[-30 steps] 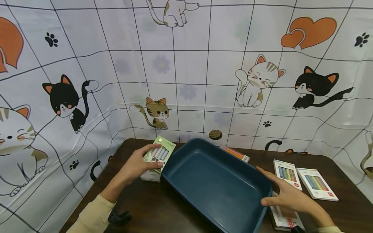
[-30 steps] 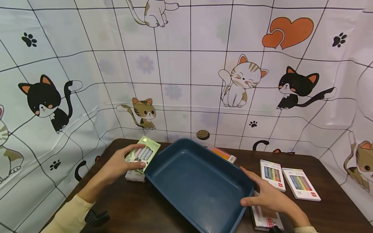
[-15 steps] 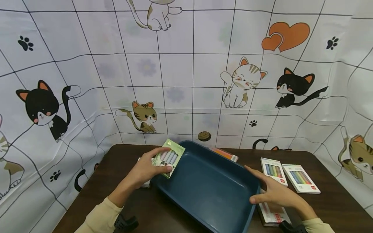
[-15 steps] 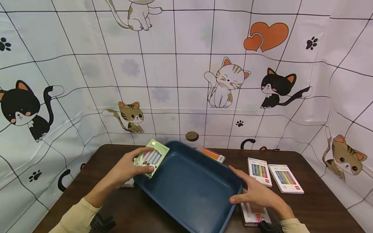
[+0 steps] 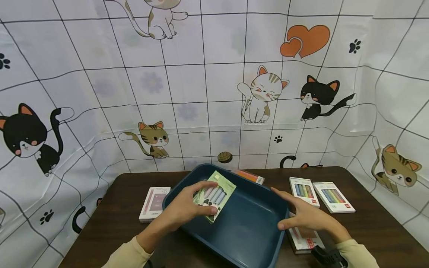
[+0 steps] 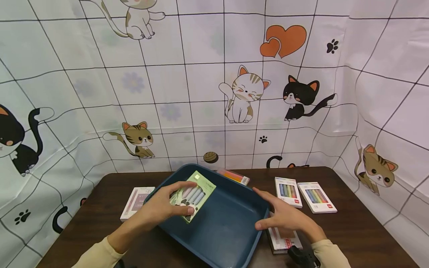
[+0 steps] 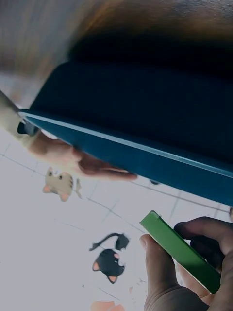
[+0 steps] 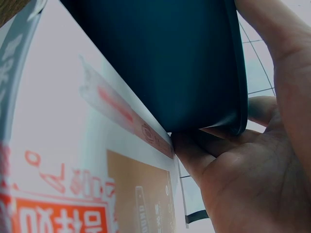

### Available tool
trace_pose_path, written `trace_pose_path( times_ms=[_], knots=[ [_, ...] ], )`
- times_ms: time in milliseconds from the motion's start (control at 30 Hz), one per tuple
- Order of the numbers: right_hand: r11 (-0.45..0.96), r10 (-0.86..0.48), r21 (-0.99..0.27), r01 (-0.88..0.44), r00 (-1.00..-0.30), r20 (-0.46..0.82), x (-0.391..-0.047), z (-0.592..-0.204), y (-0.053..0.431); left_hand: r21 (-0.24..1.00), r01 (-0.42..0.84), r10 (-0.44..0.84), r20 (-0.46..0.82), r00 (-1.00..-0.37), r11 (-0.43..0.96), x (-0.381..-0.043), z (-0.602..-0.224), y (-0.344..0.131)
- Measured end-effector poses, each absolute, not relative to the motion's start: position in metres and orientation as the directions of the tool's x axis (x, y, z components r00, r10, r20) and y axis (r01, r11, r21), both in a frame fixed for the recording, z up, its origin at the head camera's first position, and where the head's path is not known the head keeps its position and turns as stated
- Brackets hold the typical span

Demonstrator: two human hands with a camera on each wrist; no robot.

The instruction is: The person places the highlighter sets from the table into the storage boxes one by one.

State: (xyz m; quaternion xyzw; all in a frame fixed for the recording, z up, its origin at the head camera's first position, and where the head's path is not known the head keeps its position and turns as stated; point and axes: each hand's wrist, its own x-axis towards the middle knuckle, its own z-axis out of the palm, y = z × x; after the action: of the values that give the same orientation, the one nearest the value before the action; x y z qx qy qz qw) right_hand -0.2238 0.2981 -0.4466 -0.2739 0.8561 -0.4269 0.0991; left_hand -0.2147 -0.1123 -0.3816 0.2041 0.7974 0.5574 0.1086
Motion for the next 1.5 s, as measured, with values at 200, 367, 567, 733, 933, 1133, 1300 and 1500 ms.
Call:
trace_pose_path(
  times_ms=[200, 367, 567, 733, 933, 1133, 1300, 1500],
  knots=[
    [0.484, -0.548, -0.795, -0.366, -0.835, 0.051, -0.224, -0.446, 0.298, 0.941, 0.163, 0.471, 0.004, -0.882, 0.297, -0.209, -0.384, -0.097],
    [0.493, -0.538, -0.792, -0.361, -0.842, 0.049, -0.224, -0.447, 0.298, 0.953, 0.126, 0.479, -0.023, -0.877, 0.275, -0.205, -0.386, -0.084],
    [0.474, -0.541, -0.807, -0.352, -0.84, 0.049, -0.225, -0.447, 0.298, 0.971, 0.093, 0.506, -0.032, -0.862, 0.22, -0.203, -0.388, -0.068],
    [0.481, -0.535, -0.802, -0.354, -0.844, 0.052, -0.224, -0.446, 0.298, 0.982, 0.043, 0.526, -0.061, -0.848, 0.184, -0.2, -0.39, -0.056],
    [0.472, -0.539, -0.811, -0.346, -0.841, 0.045, -0.224, -0.447, 0.298, 0.991, -0.054, 0.558, -0.115, -0.822, 0.125, -0.196, -0.395, -0.046],
    [0.453, -0.55, -0.827, -0.332, -0.834, 0.034, -0.225, -0.449, 0.298, 0.993, -0.086, 0.585, -0.119, -0.802, 0.084, -0.194, -0.403, -0.041],
    [0.453, -0.553, -0.826, -0.335, -0.832, 0.034, -0.225, -0.45, 0.298, 0.992, -0.092, 0.579, -0.126, -0.805, 0.088, -0.194, -0.409, -0.037],
    [0.481, -0.539, -0.802, -0.354, -0.841, 0.048, -0.225, -0.446, 0.299, 0.992, -0.082, 0.577, -0.124, -0.807, 0.098, -0.195, -0.411, -0.028]
  ],
)
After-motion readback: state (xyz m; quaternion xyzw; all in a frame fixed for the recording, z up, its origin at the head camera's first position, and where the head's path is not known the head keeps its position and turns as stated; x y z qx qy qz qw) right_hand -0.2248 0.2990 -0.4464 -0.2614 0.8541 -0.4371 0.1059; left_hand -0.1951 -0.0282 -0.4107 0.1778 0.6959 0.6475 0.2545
